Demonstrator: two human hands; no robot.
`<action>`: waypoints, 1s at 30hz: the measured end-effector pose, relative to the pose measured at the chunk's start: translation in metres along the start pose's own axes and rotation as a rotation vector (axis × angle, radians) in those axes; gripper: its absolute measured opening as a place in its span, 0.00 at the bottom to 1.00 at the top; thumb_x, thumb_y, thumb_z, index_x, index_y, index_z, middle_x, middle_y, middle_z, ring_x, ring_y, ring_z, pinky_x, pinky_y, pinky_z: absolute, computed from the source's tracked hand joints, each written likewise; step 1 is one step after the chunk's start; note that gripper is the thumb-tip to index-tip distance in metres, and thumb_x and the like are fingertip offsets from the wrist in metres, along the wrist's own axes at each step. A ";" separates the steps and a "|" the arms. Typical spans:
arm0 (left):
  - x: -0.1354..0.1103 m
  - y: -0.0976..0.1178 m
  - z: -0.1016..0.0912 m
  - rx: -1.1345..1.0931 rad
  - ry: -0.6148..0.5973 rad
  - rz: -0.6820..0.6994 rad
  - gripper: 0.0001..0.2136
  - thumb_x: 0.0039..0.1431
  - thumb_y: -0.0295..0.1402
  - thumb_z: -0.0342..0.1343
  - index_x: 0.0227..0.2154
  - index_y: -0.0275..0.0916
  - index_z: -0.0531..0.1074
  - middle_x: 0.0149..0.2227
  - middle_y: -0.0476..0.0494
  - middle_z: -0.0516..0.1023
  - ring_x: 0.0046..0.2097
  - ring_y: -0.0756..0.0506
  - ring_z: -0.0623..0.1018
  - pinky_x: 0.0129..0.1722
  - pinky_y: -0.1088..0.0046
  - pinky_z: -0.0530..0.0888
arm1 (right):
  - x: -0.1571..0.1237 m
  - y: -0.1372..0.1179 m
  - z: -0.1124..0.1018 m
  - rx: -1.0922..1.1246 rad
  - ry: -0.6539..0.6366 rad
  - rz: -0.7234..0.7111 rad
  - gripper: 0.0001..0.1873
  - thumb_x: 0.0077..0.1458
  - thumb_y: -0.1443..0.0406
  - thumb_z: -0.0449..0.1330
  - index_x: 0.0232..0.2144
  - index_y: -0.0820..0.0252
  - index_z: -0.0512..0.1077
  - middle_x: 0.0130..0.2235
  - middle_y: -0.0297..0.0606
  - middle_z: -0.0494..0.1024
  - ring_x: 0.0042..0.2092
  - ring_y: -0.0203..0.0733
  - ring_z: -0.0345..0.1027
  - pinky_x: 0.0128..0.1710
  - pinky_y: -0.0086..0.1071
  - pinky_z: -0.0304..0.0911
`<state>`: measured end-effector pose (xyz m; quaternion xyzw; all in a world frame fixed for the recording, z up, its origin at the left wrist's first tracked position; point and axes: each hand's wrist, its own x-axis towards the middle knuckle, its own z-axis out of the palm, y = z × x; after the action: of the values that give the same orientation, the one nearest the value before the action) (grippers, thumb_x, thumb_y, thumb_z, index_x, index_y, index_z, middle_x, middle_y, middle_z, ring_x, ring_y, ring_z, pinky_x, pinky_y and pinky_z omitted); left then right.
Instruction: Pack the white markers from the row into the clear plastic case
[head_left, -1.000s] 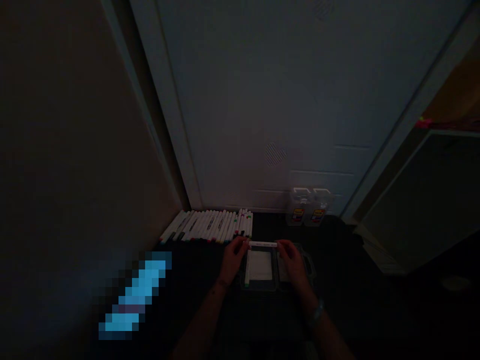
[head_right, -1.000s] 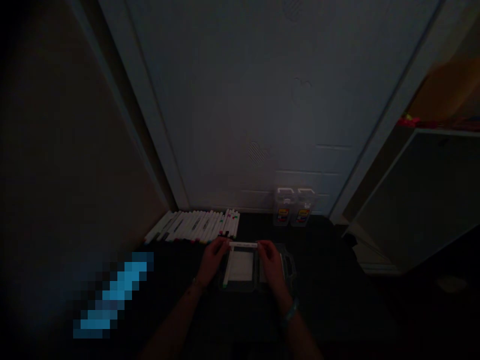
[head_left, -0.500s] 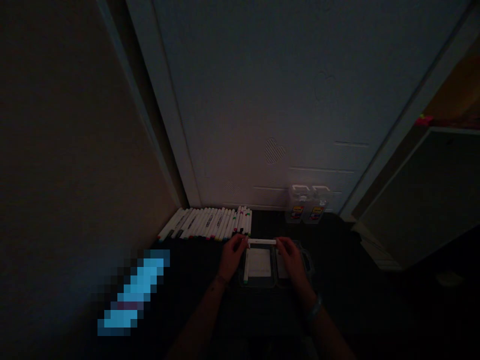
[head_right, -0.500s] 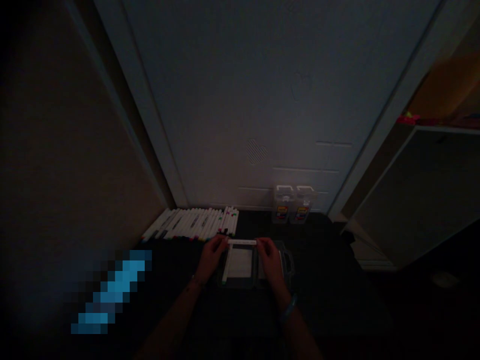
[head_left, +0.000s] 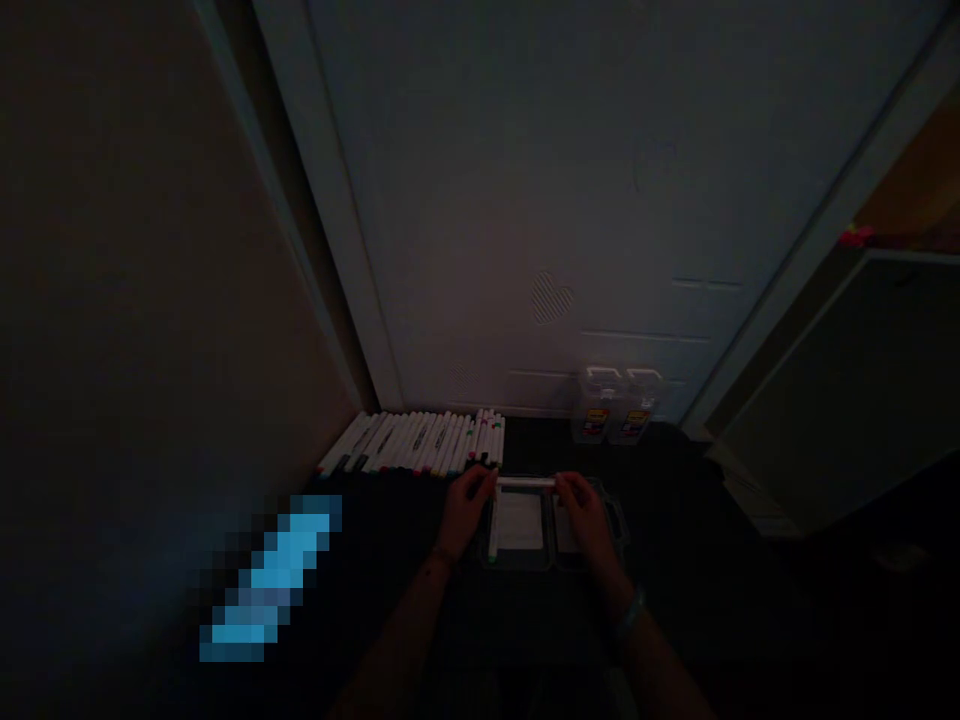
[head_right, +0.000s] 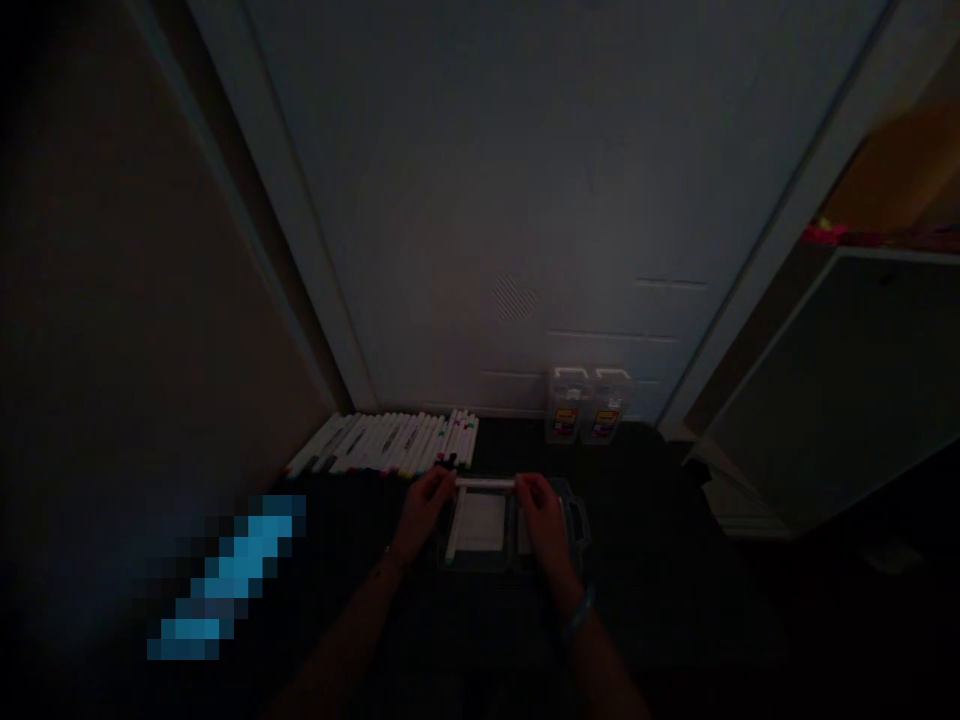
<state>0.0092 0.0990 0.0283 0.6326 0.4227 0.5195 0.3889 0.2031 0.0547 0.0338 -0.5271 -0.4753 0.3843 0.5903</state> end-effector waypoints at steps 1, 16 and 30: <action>0.000 0.000 0.000 0.001 0.001 0.000 0.15 0.57 0.41 0.50 0.21 0.37 0.65 0.21 0.53 0.65 0.27 0.51 0.67 0.30 0.78 0.64 | 0.000 0.000 0.000 0.007 0.000 0.005 0.19 0.50 0.50 0.57 0.33 0.58 0.72 0.33 0.36 0.77 0.35 0.42 0.69 0.33 0.31 0.62; 0.000 -0.006 0.000 -0.049 -0.011 -0.034 0.11 0.56 0.40 0.51 0.34 0.36 0.71 0.31 0.47 0.75 0.35 0.47 0.73 0.36 0.75 0.68 | 0.001 0.005 0.000 0.058 -0.035 -0.004 0.17 0.51 0.52 0.58 0.36 0.58 0.71 0.37 0.38 0.76 0.40 0.44 0.70 0.38 0.33 0.64; -0.001 -0.003 0.001 0.002 0.010 0.007 0.12 0.58 0.39 0.49 0.25 0.37 0.67 0.22 0.53 0.66 0.27 0.51 0.67 0.30 0.78 0.64 | 0.000 0.002 -0.001 0.017 -0.019 0.010 0.18 0.50 0.51 0.57 0.36 0.56 0.72 0.36 0.37 0.77 0.38 0.44 0.70 0.37 0.34 0.65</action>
<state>0.0092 0.0990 0.0246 0.6319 0.4230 0.5236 0.3842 0.2038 0.0545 0.0321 -0.5208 -0.4749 0.3963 0.5883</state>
